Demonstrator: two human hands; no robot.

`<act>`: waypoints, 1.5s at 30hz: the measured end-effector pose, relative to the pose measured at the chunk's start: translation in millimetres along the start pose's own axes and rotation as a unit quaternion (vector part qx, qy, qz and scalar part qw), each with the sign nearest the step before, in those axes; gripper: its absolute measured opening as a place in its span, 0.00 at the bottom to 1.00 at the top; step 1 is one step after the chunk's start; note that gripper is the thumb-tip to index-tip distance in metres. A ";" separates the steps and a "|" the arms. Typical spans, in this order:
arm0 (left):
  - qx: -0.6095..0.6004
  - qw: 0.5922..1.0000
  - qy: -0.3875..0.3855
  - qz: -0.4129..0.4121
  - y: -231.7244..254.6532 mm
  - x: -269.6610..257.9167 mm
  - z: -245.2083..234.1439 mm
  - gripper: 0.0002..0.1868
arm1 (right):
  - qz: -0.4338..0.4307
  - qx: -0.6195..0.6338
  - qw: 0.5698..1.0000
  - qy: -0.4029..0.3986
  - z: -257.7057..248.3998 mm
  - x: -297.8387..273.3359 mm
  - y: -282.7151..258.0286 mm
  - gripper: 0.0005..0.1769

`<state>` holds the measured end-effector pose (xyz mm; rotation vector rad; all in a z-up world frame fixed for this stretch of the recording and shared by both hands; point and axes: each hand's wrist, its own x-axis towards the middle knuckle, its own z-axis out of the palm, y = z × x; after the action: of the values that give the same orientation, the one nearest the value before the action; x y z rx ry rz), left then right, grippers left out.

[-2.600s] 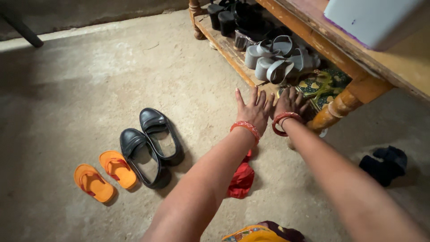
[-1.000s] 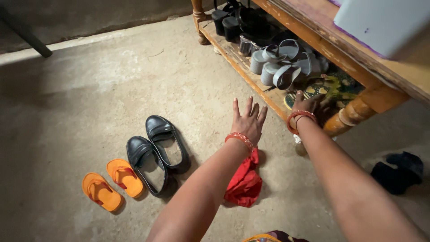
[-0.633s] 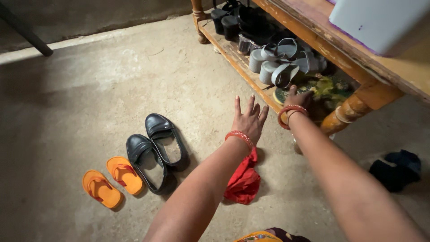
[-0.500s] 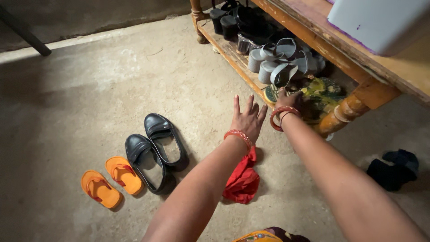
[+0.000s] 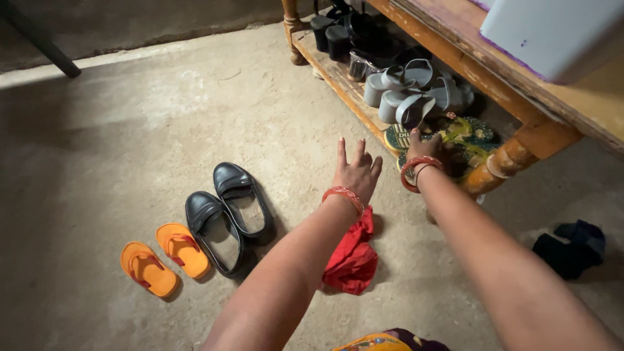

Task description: The person removes several pairs of shoes from a wooden rack and places them on the floor. They then use a red cloth to wipe and clean the shoes one by one.

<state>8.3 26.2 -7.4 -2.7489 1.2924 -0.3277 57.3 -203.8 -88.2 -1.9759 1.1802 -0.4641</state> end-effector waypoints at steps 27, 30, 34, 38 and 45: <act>0.083 0.995 -0.028 -0.044 -54.5 -27.4 11.9 0.18 | 0.085 0.140 0.977 -0.140 17.2 -83.6 -53.7 0.34; 0.095 0.994 -0.042 -0.041 -52.8 -24.7 10.3 0.20 | 0.097 0.198 0.953 -0.209 17.1 -112.7 -68.1 0.32; 0.183 0.962 -0.202 0.002 -52.3 -18.1 5.1 0.35 | 0.019 0.159 0.946 -0.280 39.6 -155.1 -91.9 0.32; 0.144 0.962 -0.226 -0.046 -65.4 -34.3 5.0 0.35 | -0.033 0.092 0.955 -0.281 68.3 -178.1 -103.4 0.31; 0.089 0.975 -0.197 -0.057 -74.6 -62.8 7.9 0.34 | -0.056 0.057 0.922 -0.379 93.8 -168.0 -81.5 0.29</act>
<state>27.1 122.1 -12.4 -2.5657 0.9583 0.0901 80.0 3.4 -72.4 -1.8544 0.5344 0.1833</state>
